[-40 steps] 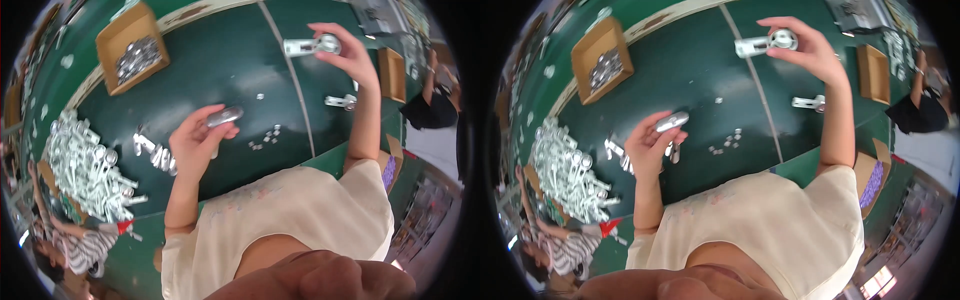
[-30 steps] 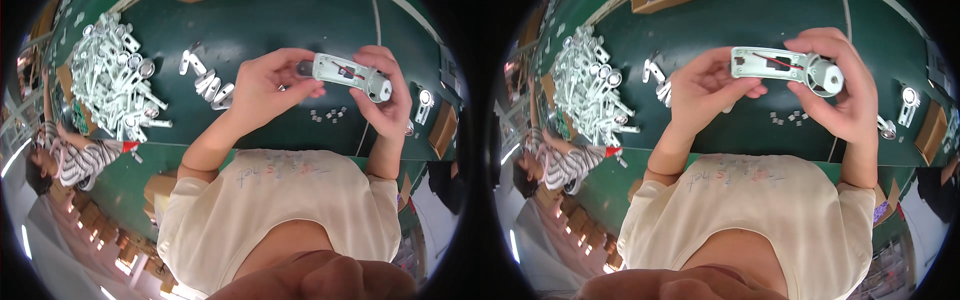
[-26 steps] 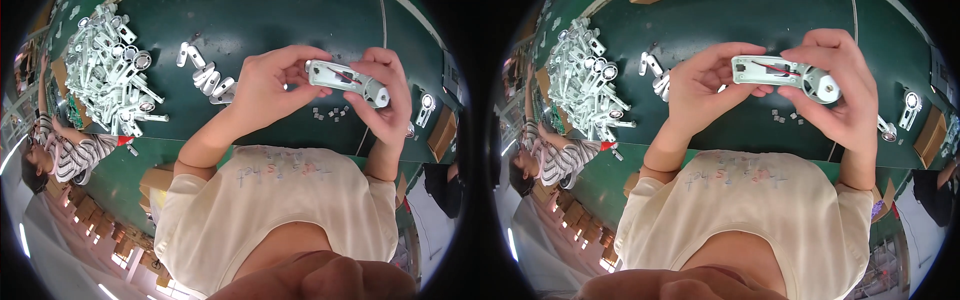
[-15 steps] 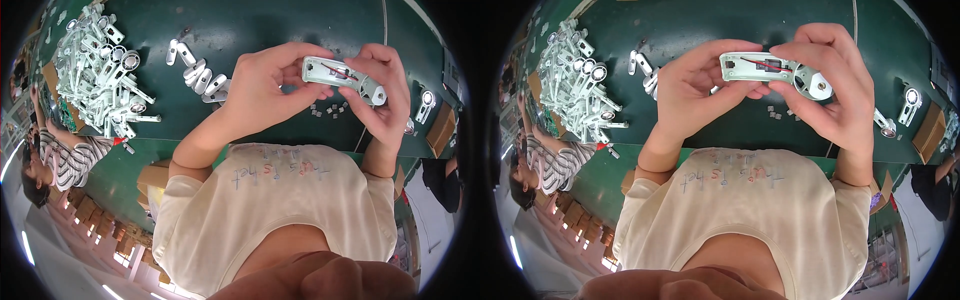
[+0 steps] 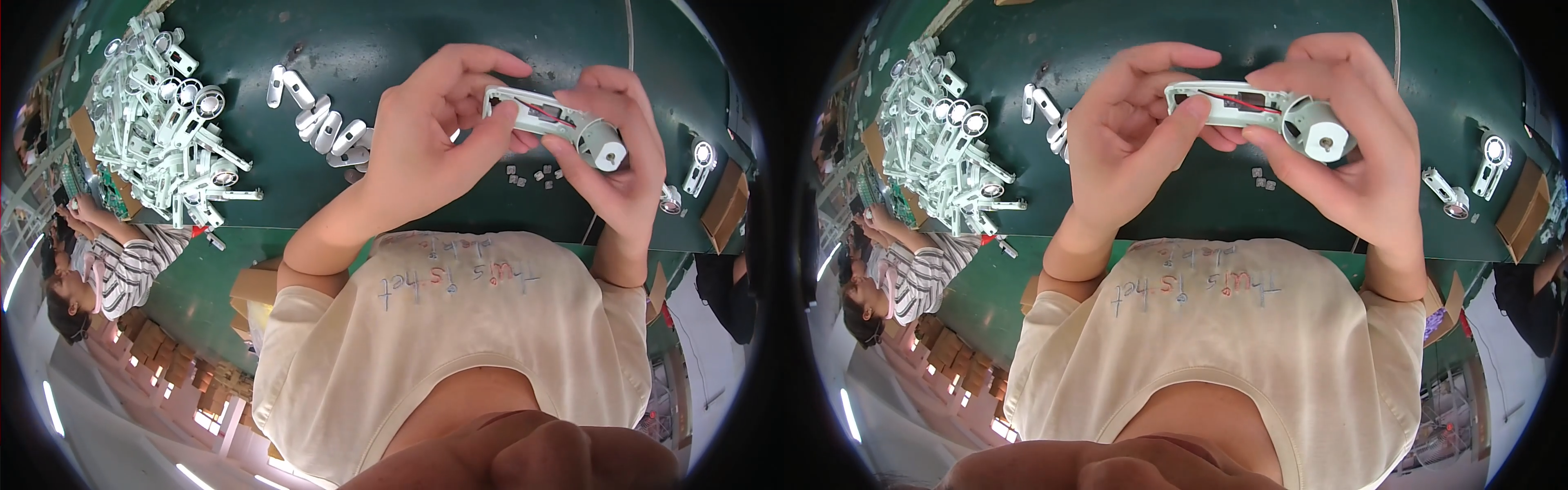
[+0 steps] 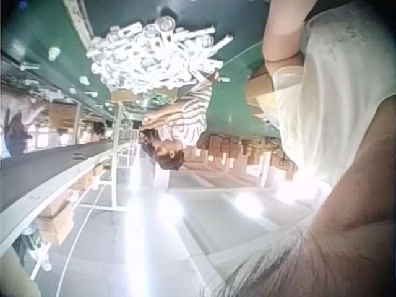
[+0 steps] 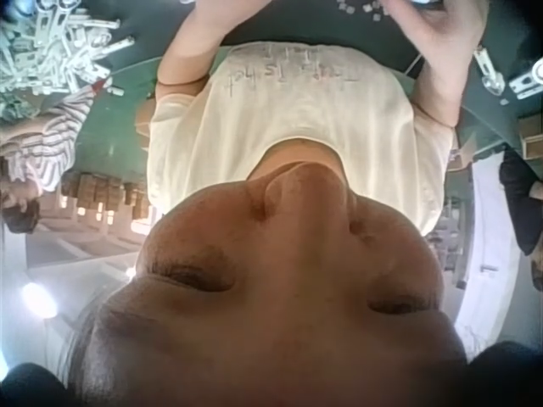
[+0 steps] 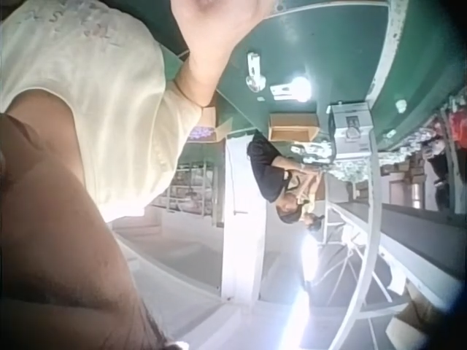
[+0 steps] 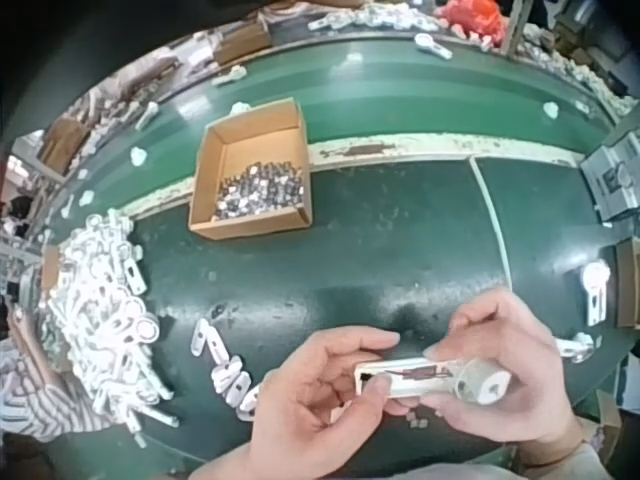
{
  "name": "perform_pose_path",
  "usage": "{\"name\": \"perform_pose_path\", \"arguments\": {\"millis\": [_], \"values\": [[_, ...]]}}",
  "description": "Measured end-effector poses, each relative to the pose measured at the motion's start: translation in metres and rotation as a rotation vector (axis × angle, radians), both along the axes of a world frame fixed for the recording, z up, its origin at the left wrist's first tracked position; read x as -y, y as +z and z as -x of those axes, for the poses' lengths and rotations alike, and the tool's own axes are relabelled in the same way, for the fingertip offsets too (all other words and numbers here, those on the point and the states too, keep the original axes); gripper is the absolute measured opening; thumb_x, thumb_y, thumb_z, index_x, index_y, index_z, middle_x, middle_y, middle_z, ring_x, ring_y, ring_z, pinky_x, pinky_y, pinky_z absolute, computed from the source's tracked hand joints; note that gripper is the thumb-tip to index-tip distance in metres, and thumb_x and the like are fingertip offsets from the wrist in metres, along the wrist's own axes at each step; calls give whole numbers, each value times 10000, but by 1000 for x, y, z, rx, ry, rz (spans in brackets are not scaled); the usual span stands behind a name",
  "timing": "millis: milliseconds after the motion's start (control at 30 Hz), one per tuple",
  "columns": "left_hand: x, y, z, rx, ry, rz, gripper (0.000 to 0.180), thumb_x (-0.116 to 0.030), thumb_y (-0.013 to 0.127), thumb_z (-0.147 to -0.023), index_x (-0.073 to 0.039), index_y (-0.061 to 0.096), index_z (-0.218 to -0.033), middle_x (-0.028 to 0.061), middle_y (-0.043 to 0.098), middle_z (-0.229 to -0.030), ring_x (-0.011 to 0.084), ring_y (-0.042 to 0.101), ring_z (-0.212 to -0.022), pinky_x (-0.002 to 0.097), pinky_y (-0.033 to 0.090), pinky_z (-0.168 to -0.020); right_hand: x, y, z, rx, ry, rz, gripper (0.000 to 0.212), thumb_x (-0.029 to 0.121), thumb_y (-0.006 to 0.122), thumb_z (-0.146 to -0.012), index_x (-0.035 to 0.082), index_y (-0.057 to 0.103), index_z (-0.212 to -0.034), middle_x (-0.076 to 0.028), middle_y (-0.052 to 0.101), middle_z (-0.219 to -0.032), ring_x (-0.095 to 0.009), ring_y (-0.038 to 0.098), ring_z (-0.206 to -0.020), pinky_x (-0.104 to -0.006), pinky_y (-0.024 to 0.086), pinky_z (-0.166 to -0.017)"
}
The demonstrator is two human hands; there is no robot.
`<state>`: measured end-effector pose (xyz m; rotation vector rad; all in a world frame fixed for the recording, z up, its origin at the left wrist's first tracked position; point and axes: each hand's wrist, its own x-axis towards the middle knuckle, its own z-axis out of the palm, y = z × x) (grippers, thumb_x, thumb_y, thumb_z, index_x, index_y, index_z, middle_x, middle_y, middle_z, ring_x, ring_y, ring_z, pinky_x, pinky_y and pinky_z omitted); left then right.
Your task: The person assembles small metal latch components by hand, inserting springs and other internal metal parts into white plastic housings.
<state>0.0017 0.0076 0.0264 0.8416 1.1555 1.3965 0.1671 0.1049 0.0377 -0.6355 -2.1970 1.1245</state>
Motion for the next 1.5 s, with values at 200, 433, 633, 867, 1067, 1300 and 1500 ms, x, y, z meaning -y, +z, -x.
{"name": "perform_pose_path", "arguments": {"millis": [200, 433, 633, 867, 1067, 1300, 1500], "values": [[-1, -5, -6, -79, 60, 45, 184, -5, 553, -875, 48, 517, -1047, 118, 656, -861, 122, 641, -712, 156, 388, -476, 11, -1, -7, 8, -84, 510, 320, -27, 705, -706, 7, 569, -993, -41, 578, -927, -84, 555, -779, -207, 447, -682], [1, -20, -5, -352, 200, -122, 84, 18, 636, -790, 10, 600, -866, 34, 561, -753, 80, 527, -581, 189, 417, -516, 13, -14, -1, -76, -75, 354, 286, -64, 671, -699, 14, 567, -954, -39, 578, -917, -73, 549, -765, -196, 443, -663], [-4, -15, 9, -213, 244, -45, 217, 12, 593, -853, 61, 521, -1051, 89, 595, -902, 135, 598, -761, 229, 489, -659, -26, -2, 31, 194, 5, 336, 245, 37, 697, -730, 26, 572, -940, -30, 584, -885, -94, 536, -785, -224, 425, -716], [7, -19, 20, -1216, -162, 298, 410, -240, 786, -668, 3, 543, -891, 105, 579, -741, 230, 583, -649, 314, 470, -598, -244, -36, 117, 132, -365, 104, 376, 261, 773, -674, -45, 613, -821, -95, 618, -677, -155, 573, -580, -289, 469, -549], [13, -22, 9, -1257, -236, 344, 249, -95, 739, -689, 3, 581, -855, 114, 608, -708, 241, 608, -611, 322, 492, -591, -230, -39, 93, 190, -454, -273, 377, 303, 740, -681, -42, 644, -799, -180, 655, -793, -261, 623, -729, -346, 484, -698], [-2, -20, 22, -828, 26, 190, 221, -10, 624, -804, 0, 622, -1024, 108, 634, -818, 169, 637, -700, 263, 512, -614, -45, -33, -27, 590, 58, -160, 141, 29, 643, -764, 0, 575, -884, -120, 569, -828, -249, 608, -708, -330, 478, -633], [-12, -18, 14, -41, 131, 158, 150, -6, 599, -842, 65, 587, -973, 131, 645, -853, 176, 644, -737, 263, 532, -684, -9, -41, -27, 514, -178, -91, 67, 28, 597, -801, 16, 582, -865, -117, 567, -856, -318, 586, -725, -374, 479, -641]]}}
